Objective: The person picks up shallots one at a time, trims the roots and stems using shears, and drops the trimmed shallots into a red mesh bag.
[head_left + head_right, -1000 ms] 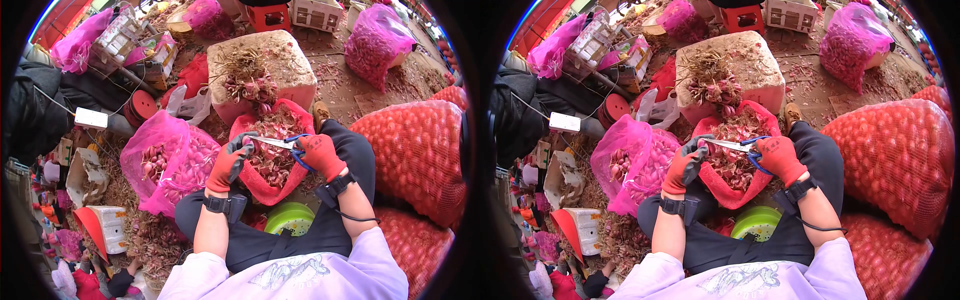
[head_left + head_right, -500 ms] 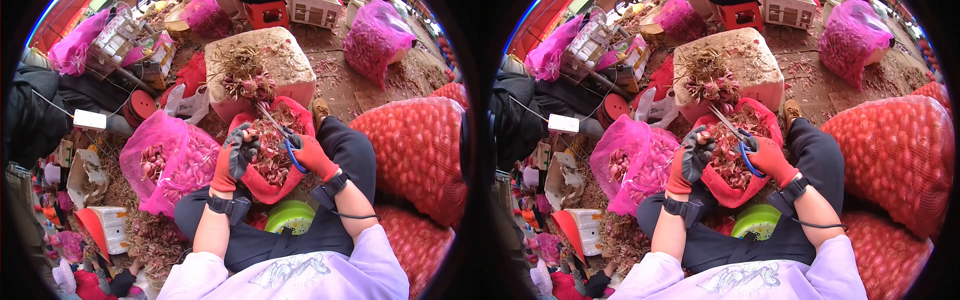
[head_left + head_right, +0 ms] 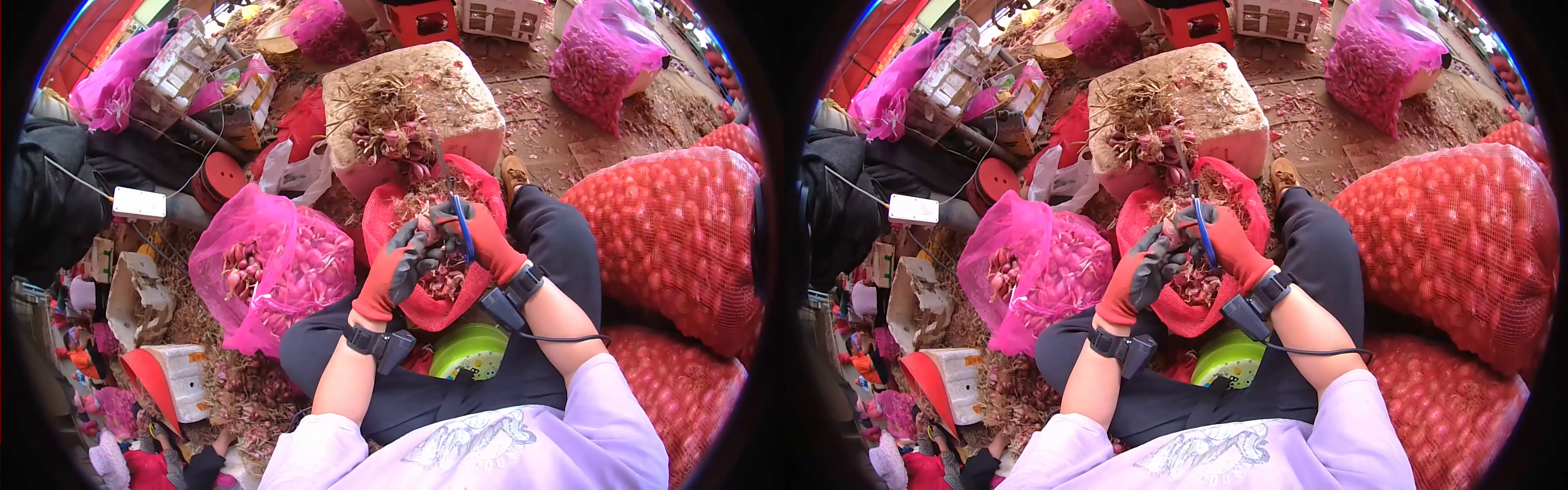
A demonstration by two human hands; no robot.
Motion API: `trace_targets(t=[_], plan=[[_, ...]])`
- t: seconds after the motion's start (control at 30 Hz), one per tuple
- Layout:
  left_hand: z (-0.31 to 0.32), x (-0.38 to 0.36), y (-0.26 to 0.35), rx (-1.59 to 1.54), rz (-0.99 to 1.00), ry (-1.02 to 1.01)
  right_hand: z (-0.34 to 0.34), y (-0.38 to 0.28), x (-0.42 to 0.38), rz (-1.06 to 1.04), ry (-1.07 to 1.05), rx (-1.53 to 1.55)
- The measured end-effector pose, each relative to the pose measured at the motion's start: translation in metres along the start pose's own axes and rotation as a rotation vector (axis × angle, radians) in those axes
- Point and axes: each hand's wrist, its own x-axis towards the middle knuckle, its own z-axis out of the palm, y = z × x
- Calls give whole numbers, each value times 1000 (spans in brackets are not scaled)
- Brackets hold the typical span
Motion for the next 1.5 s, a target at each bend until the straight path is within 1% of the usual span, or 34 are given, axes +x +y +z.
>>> trace_targets(t=[0.13, 0.2, 0.23, 0.33, 0.4, 0.43, 0.5, 0.53, 0.57, 0.6, 0.67, 0.7, 0.77, 0.8, 0.87, 0.9, 1.0, 1.1, 1.2, 1.23, 1.3, 1.33, 1.43, 1.5], plan=[[5, -2, 0, -127, 9, 98, -9, 13, 6, -101, 49, -104], [4, 0, -1, -77, 36, 94, -8, 15, 6, -135, 67, -170], [4, 0, -1, -52, 49, 94, -8, 14, 5, -113, 64, -166], [7, 0, 3, -47, 178, 92, -2, 1, -1, -47, 52, -164], [6, 1, 2, -47, 205, 124, 1, -4, -6, -9, 51, -182], [5, 2, 2, -47, 218, 139, 1, -4, -7, -84, 50, -282], [6, 1, 3, 178, 249, 134, 1, -2, -10, -235, 48, -481], [7, 0, 3, 291, 263, 131, 1, -2, -10, -277, 48, -560], [12, -1, 0, 291, 331, 128, 2, -3, -10, -319, 48, -638], [12, 0, -3, 335, 331, 137, 3, -4, -11, -360, 49, -715], [11, 2, -7, 423, 333, 154, 11, -13, -16, -367, 35, -729], [10, 2, -8, 528, 372, 165, 13, -16, -18, -371, 27, -736], [9, 2, -7, 738, 448, 188, 7, -8, -12, -571, 16, -964], [9, 0, -6, 809, 448, 195, 5, -4, -9, -672, 12, -1078], [13, -8, -2, 952, 448, 207, 3, 0, -8, -665, 9, -1232], [20, -11, 0, 915, 416, 238, 2, 0, -9, -659, 9, -1308], [14, -10, -7, 935, 336, 221, 8, -7, -13, -568, 32, -1261], [15, -2, -11, 673, 432, 205, 2, 2, -8, -230, 24, -573], [20, -1, -3, 227, 243, 138, -3, 2, -6, 94, 35, -104], [19, -1, -2, 170, 221, 117, -4, 1, -9, 122, 46, 13], [16, -1, 2, 56, 178, 75, 0, -8, -14, 91, 48, 18], [16, -1, 2, 113, 189, 70, 1, -11, -16, 75, 51, 20], [14, 0, 1, 270, 202, 79, 6, -14, -15, -142, -48, -271], [9, 1, -3, 362, 177, 120, 4, -7, -10, -274, -32, -546]])
